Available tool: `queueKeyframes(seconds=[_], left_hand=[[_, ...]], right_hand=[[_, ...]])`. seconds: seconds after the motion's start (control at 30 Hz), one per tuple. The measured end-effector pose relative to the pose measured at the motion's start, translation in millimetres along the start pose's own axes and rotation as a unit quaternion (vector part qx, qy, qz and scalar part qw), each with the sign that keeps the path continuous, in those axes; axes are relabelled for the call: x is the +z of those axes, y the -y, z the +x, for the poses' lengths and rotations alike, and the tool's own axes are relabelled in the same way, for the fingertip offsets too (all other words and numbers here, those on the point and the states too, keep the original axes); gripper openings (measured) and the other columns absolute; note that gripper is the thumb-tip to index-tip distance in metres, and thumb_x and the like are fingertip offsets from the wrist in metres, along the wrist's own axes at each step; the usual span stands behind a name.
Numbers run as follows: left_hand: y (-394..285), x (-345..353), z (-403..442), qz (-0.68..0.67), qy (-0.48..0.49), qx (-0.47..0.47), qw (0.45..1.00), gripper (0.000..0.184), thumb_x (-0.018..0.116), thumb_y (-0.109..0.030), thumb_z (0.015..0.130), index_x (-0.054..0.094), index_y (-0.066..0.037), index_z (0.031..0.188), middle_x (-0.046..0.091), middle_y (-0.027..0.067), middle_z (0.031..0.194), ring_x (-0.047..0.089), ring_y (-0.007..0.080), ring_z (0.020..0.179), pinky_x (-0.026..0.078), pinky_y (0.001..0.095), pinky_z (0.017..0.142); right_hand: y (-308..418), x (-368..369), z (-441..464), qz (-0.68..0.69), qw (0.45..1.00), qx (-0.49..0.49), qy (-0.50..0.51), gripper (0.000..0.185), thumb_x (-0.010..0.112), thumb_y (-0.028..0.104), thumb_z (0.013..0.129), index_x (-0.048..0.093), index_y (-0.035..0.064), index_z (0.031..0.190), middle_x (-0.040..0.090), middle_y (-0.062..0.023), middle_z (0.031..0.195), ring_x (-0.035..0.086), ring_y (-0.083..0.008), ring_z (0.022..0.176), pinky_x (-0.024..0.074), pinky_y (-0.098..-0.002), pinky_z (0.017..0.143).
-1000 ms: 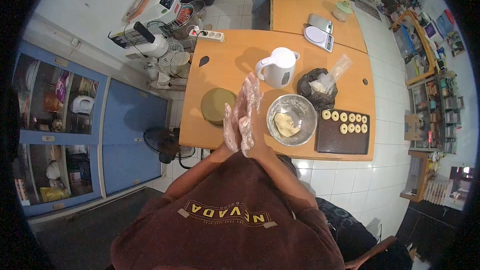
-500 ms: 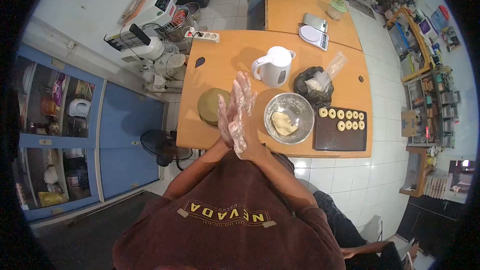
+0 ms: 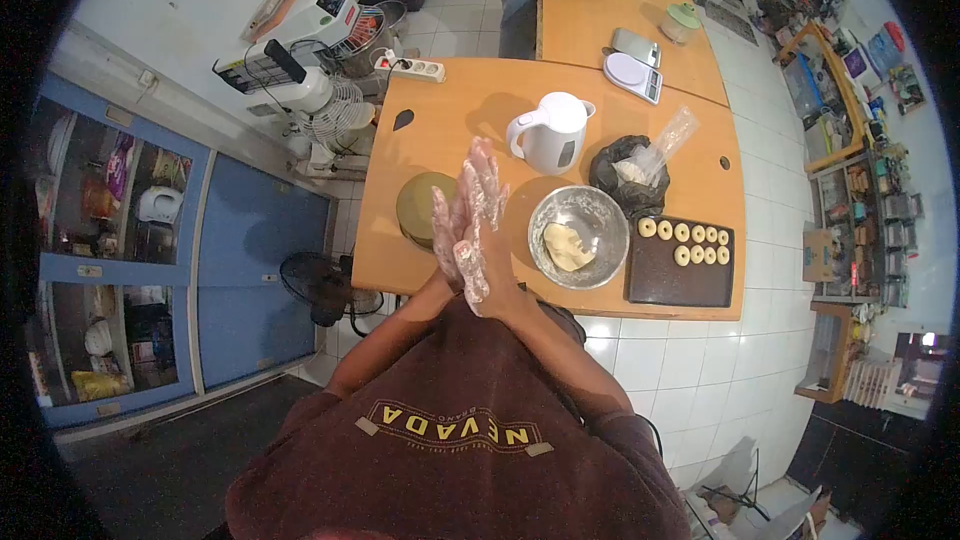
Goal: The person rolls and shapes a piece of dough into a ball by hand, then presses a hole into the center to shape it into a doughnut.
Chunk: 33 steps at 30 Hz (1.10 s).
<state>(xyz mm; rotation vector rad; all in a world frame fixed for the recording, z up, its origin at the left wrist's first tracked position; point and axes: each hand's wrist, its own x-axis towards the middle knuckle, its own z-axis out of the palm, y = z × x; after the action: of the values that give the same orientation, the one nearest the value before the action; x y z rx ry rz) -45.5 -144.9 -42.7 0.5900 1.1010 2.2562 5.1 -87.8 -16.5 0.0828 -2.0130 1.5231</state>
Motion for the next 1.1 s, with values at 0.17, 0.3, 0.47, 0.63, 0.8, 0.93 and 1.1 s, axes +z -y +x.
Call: queueKeyframes(seconds=[0.17,0.3,0.47,0.63,0.8,0.93,1.1], left_hand=[[-10,9,-12,0.064,0.065,0.019,0.996,0.099,0.017,-0.078,0.100,0.004,-0.008,0.169,0.003,0.0108,0.176,0.004,0.0276,0.162,0.004,0.0440,0.131],[-33,18,7,0.021,0.039,0.068,0.997,0.106,0.020,-0.083,0.097,0.005,-0.007,0.168,0.005,0.0119,0.176,0.004,0.0290,0.162,0.004,0.0446,0.130],[-27,8,14,0.012,-0.012,0.028,0.999,0.097,0.014,-0.078,0.101,0.006,-0.009,0.169,0.007,0.0092,0.176,0.006,0.0249,0.162,0.006,0.0457,0.131],[-4,2,-20,0.056,0.032,-0.027,0.998,0.102,0.014,-0.081,0.098,0.001,-0.009,0.168,0.001,0.0105,0.176,0.005,0.0285,0.162,0.004,0.0462,0.131],[-19,17,-16,0.110,0.050,0.058,0.991,0.109,0.017,-0.086,0.095,-0.003,-0.008,0.168,-0.002,0.0126,0.176,0.002,0.0293,0.162,0.003,0.0468,0.130],[-21,9,5,0.091,0.024,0.055,0.994,0.109,0.018,-0.087,0.094,-0.001,-0.010,0.168,-0.004,0.0087,0.177,0.002,0.0264,0.163,0.007,0.0468,0.130],[9,11,-18,0.026,0.008,-0.010,1.000,0.090,0.011,-0.070,0.105,0.001,-0.006,0.168,-0.002,0.0095,0.176,0.000,0.0251,0.162,0.000,0.0448,0.130]], right_hand=[[-10,-14,1,-0.022,0.999,0.006,-0.028,0.094,0.025,0.069,0.105,0.015,-0.0017,0.165,0.009,-0.0231,0.173,0.004,-0.0405,0.161,0.0007,-0.0558,0.127],[-14,-8,-9,0.002,0.999,0.040,-0.018,0.093,0.024,0.068,0.105,0.014,-0.0021,0.165,0.007,-0.0237,0.173,0.003,-0.0413,0.161,0.0003,-0.0562,0.126],[-2,2,-12,-0.032,0.999,0.024,0.026,0.090,0.024,0.066,0.106,0.013,-0.0013,0.166,0.004,-0.0240,0.174,0.000,-0.0416,0.161,-0.0026,-0.0575,0.126],[-1,-9,-3,-0.037,0.999,0.022,0.005,0.090,0.024,0.065,0.106,0.012,-0.0027,0.165,0.005,-0.0234,0.174,0.001,-0.0400,0.161,-0.0031,-0.0562,0.126],[0,-14,-12,-0.012,0.998,0.053,-0.010,0.089,0.024,0.063,0.107,0.010,-0.0036,0.165,0.005,-0.0232,0.174,0.001,-0.0385,0.162,-0.0035,-0.0543,0.127],[-3,-8,-23,0.000,0.998,0.061,0.013,0.091,0.021,0.065,0.107,0.009,-0.0030,0.165,0.004,-0.0236,0.174,0.000,-0.0404,0.161,-0.0040,-0.0550,0.126],[4,-18,-15,-0.038,0.998,0.035,0.024,0.094,0.022,0.069,0.104,0.012,-0.0009,0.166,0.008,-0.0222,0.174,0.002,-0.0404,0.161,-0.0032,-0.0565,0.126]])
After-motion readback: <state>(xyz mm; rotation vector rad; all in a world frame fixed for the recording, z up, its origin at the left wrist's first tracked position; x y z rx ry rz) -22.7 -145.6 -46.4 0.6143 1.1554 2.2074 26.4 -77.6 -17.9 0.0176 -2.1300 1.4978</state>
